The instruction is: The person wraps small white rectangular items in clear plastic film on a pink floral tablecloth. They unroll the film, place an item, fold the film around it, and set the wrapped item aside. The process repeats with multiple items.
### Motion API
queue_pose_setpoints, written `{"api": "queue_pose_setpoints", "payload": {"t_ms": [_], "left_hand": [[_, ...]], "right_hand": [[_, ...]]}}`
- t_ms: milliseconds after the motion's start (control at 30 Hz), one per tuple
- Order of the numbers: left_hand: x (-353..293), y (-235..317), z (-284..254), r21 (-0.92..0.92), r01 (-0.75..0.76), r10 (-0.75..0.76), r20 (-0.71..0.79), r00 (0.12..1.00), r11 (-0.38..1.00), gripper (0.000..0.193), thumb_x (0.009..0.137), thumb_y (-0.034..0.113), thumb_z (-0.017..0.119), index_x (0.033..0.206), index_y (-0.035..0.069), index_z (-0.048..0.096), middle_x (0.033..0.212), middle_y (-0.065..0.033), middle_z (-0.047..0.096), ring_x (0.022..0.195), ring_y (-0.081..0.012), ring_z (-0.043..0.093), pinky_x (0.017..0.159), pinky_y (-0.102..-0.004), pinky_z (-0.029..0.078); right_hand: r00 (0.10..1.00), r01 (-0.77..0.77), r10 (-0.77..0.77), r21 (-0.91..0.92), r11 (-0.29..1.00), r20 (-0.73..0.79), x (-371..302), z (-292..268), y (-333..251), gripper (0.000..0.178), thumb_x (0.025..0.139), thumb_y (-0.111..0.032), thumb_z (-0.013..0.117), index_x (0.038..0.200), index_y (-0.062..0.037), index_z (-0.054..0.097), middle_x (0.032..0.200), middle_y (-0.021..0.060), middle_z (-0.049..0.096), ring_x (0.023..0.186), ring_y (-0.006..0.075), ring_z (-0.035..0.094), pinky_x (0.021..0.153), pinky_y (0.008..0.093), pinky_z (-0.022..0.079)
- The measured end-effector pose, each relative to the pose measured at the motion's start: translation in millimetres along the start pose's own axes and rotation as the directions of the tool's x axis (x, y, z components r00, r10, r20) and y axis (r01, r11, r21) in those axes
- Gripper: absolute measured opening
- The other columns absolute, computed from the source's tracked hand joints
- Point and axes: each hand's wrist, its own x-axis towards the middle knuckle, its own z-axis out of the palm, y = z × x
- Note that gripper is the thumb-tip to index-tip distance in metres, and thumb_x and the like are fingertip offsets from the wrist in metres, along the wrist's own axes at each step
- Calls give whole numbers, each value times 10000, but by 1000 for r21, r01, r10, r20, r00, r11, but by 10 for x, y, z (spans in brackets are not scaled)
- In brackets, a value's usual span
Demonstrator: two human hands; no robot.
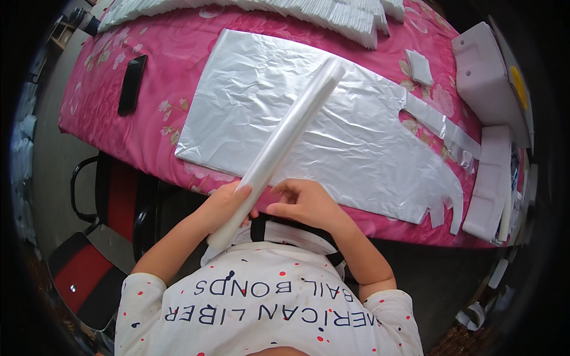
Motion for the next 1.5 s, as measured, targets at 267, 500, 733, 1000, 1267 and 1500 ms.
{"api": "queue_pose_setpoints", "payload": {"t_ms": [267,500,733,1000,1267,1500], "left_hand": [[-168,-403,-140,75,69,-67,-34,997,995,254,899,230,523,1021,7,536,749,-63,571,610,-106,548,563,-264,474],[-172,-500,-169,70,6,-6,10,1000,998,305,883,221,547,1112,23,511,813,-62,592,630,-104,547,591,-258,478],[-199,-508,-182,73,-41,36,68,997,996,354,885,255,553,1147,24,493,904,-74,601,757,-105,560,636,-250,487],[-201,-487,-199,58,-27,23,82,996,998,394,871,288,575,1151,26,488,923,-75,597,826,-114,567,655,-251,492],[-191,-563,-181,136,-46,46,6,999,990,384,842,240,602,1143,29,493,937,-88,601,724,-123,578,618,-269,497],[-339,-696,-497,297,17,-69,165,984,955,417,821,300,620,1122,26,531,963,-93,605,875,-144,565,808,-305,456]], "right_hand": [[922,114,-68,99,989,-381,127,-788,423,311,801,-204,670,1002,27,618,809,46,645,698,95,583,657,234,474],[853,116,-51,93,989,-520,461,-1340,309,276,832,-208,632,1022,-8,622,857,23,636,738,82,574,651,212,454],[925,83,-25,137,987,-380,677,-1427,107,313,825,-280,632,1024,-39,632,877,23,622,726,91,566,624,212,422],[996,23,-8,164,986,-89,778,-1496,112,198,834,-241,639,880,-48,634,701,-33,566,598,53,475,548,200,382],[885,93,-129,-102,990,-447,689,-1787,332,206,843,-218,619,848,-12,624,664,-38,526,580,45,456,530,210,380],[551,-8,-131,-163,987,-824,160,-3062,1134,224,856,-202,583,924,1,648,687,-2,583,592,73,501,518,230,414]]}}
